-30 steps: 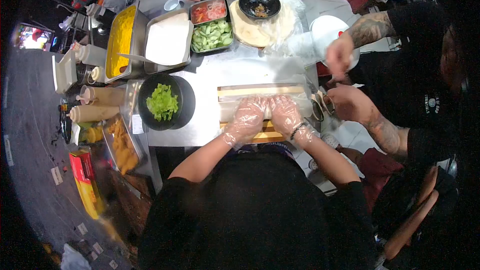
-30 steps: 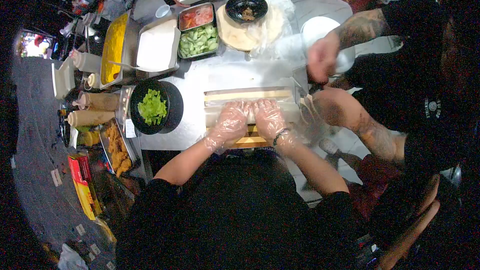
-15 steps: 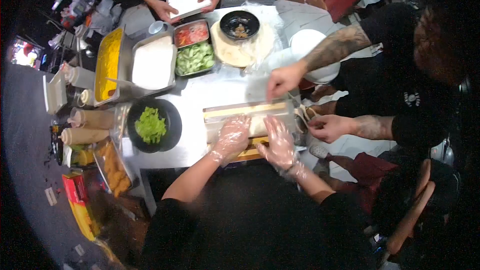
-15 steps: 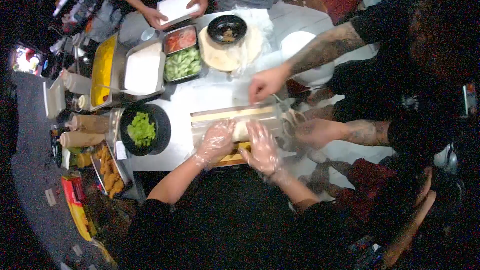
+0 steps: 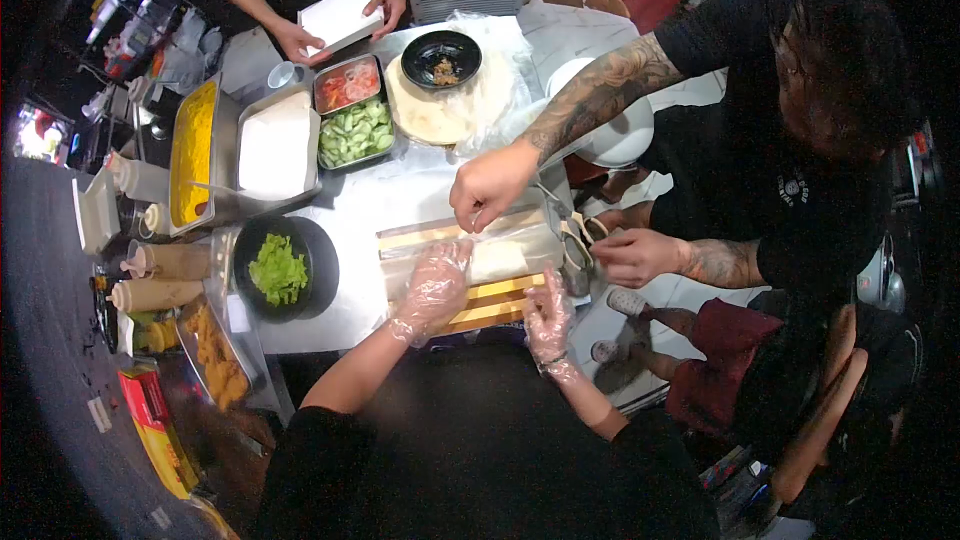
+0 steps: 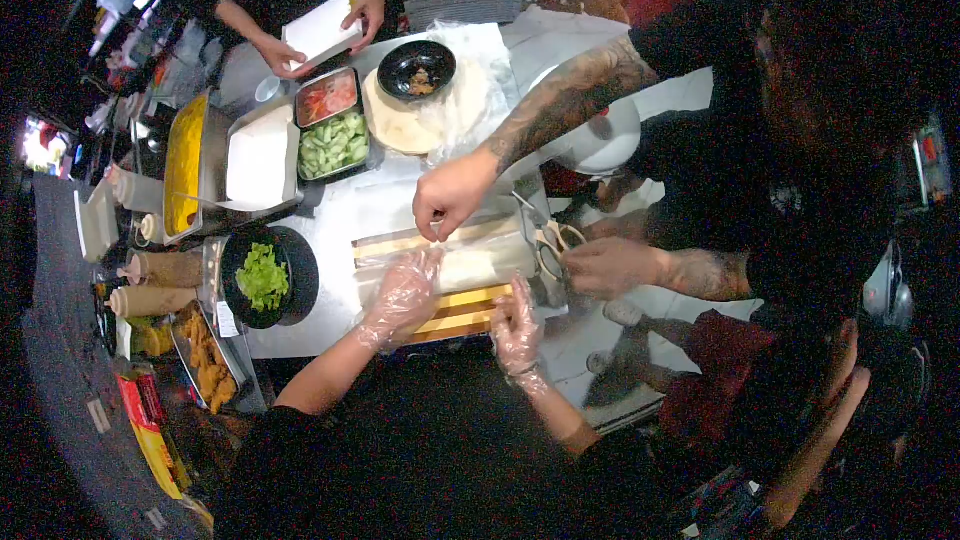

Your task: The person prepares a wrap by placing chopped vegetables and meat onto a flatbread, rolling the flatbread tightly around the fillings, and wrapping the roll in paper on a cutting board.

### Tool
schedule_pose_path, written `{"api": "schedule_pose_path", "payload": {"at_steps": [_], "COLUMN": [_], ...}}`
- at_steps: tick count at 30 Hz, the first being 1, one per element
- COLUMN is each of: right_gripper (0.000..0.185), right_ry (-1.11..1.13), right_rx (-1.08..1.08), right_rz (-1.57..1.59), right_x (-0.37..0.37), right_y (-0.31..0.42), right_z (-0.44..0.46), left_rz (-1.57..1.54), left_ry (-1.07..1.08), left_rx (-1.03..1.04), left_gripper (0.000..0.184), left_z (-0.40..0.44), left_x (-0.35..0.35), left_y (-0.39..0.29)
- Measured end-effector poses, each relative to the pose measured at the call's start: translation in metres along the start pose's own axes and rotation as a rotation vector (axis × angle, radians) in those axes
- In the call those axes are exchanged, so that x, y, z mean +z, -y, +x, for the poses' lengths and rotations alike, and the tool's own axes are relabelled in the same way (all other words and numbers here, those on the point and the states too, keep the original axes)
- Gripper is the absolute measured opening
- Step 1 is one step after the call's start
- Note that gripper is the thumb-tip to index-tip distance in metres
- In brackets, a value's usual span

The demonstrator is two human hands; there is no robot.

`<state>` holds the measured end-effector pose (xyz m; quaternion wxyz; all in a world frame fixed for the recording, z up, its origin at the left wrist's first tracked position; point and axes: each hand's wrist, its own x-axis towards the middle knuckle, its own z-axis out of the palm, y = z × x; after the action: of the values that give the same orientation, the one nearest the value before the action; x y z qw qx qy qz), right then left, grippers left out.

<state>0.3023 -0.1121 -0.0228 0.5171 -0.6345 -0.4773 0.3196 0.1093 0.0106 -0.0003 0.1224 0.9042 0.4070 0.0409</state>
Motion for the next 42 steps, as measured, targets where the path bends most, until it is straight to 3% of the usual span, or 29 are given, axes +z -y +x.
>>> {"api": "schedule_pose_path", "payload": {"at_steps": [3,5,9,12,13,15,16,18,20,21,23,33,37,39,40,42], "right_gripper": [0.064,0.067,0.071,0.087,0.083,0.077,0.077,0.075,0.083,0.079,0.077,0.075,0.071,0.065,0.057,0.055], "right_ry": [-0.031,-0.098,0.149,0.028,-0.092,-0.228,-0.217,-0.054,0.511,0.465,0.551,0.585,0.448,0.389,0.29,0.353], "right_rx": [0.112,0.132,-0.05,-0.087,0.143,0.156,0.162,-0.04,-0.004,-0.396,-0.3,-0.294,-0.353,-0.011,0.051,-0.061], "right_rz": [0.267,0.245,0.133,0.539,0.563,0.738,0.731,0.457,0.052,-0.256,-0.206,-0.222,-0.322,-0.23,0.049,-0.056], "right_x": [0.003,0.009,0.01,0.011,0.006,-0.002,0.0,0.01,0.007,0.023,0.041,0.03,0.018,0.007,0.009,-0.004], "right_y": [-0.014,-0.007,0.029,0.029,0.029,0.028,0.043,0.099,0.131,0.137,0.13,0.125,0.104,0.089,0.084,0.089], "right_z": [-0.007,-0.007,-0.006,-0.011,-0.013,-0.01,-0.004,0.022,0.038,0.044,0.046,0.031,0.017,0.006,0.001,-0.002], "left_rz": [-0.002,-0.009,0.0,0.023,-0.01,-0.036,-0.009,0.012,-0.115,-0.12,-0.147,-0.168,0.011,-0.064,-0.144,-0.206], "left_ry": [-0.002,-0.013,-0.04,-0.002,0.033,0.01,-0.001,-0.002,0.033,0.036,-0.034,-0.048,-0.054,-0.053,-0.054,-0.135], "left_rx": [-0.007,-0.03,-0.013,-0.044,-0.071,-0.063,-0.075,-0.083,-0.118,-0.11,-0.041,-0.093,-0.074,-0.129,-0.192,-0.262], "left_gripper": [0.057,0.058,0.066,0.068,0.066,0.069,0.075,0.083,0.072,0.072,0.073,0.074,0.08,0.08,0.08,0.082], "left_z": [0.0,-0.001,-0.002,-0.006,-0.006,-0.008,-0.01,-0.011,-0.013,-0.016,-0.017,-0.023,-0.021,-0.026,-0.031,-0.046], "left_x": [-0.014,-0.016,-0.008,-0.021,-0.024,-0.018,-0.018,-0.024,-0.039,-0.031,-0.026,-0.025,-0.027,-0.033,-0.038,-0.055], "left_y": [-0.006,-0.005,-0.007,-0.006,-0.008,-0.004,-0.004,-0.005,-0.011,-0.008,0.002,-0.002,-0.006,-0.005,-0.004,-0.002]}}
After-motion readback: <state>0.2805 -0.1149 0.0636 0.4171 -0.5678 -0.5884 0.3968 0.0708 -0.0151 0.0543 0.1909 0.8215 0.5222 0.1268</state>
